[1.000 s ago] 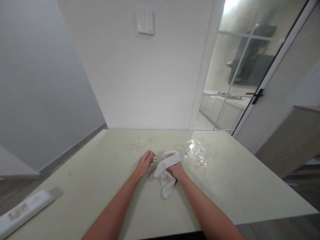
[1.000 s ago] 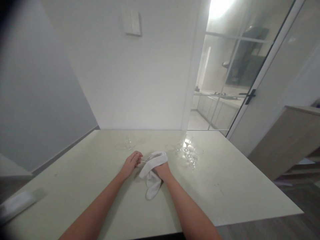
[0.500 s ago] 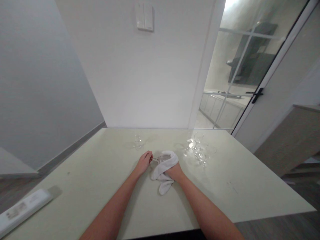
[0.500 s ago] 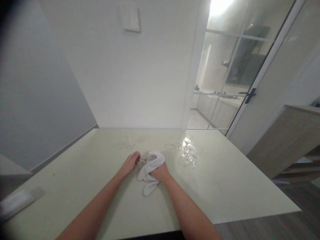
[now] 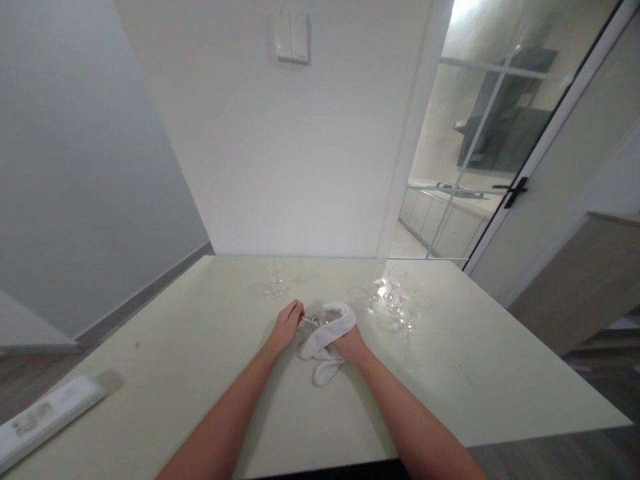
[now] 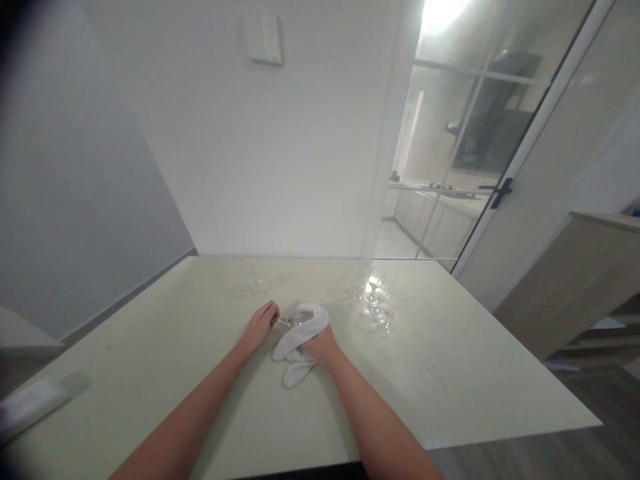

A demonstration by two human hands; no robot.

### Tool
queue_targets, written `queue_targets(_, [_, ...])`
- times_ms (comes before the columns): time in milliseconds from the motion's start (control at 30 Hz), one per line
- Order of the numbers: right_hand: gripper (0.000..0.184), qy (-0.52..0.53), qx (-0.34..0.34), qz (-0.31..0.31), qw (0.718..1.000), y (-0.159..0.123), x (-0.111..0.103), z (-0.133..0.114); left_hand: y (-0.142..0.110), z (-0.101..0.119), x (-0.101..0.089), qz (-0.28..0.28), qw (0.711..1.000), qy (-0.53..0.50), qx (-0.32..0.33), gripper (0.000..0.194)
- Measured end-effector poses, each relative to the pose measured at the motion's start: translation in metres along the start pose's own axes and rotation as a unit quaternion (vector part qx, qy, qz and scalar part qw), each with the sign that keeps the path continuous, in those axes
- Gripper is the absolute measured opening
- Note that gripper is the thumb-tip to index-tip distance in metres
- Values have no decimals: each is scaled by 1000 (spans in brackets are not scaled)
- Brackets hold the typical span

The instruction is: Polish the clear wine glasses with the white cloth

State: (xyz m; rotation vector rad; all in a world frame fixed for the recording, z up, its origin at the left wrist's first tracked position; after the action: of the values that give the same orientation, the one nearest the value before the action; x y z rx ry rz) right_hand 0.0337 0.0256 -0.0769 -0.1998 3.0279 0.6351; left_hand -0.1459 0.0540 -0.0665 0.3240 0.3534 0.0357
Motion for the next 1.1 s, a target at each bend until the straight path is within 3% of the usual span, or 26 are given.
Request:
queue_targets(100, [44, 21, 29, 21, 999, 2, -2, 1, -2, 5, 1, -20, 1000, -9, 7, 32])
queue_targets(233, [28, 77, 101, 61, 990, 6, -4, 11, -13, 24, -3, -14, 990, 41, 131, 24])
queue_targets(300, [26, 89, 124, 72, 986, 6, -4, 13, -16, 27, -5, -11, 986, 67, 155, 23])
queue_targets(400, [23, 59, 98, 24, 993, 3, -1, 10, -13, 21, -8, 10, 990, 69, 120, 30])
queue_targets(500, [23, -9, 21, -37, 999, 0, 3, 1, -4, 10, -8, 23, 999, 26, 39, 36])
queue_targets(600, [33, -59, -52, -37, 996, -3, 4, -9, 4, 0, -5, 3, 998, -17, -57, 38])
queue_targets(700, [48, -50, -80, -16, 995, -4, 3, -14, 7, -5, -2, -16, 994, -32, -103, 38])
queue_targets(867, [60, -5, -80, -7, 997, -7, 3, -19, 6, -8, -1, -25, 993, -34, -111, 36])
queue_targets(1100, [47, 21, -38, 25, 999, -4, -2, -14, 1, -1, 1, -2, 999, -1, -44, 39])
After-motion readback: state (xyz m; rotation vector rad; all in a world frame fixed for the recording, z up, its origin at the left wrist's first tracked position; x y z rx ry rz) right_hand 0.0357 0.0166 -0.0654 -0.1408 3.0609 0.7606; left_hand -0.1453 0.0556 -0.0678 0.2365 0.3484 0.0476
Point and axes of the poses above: each hand's wrist, its own y-axis towards the middle knuckle, its own x-axis out of the palm, z = x × y, the point moved 3 cm from there along y, towards the middle knuckle, and after that the axes turned 1 degree about z, right-handed, at the moved point
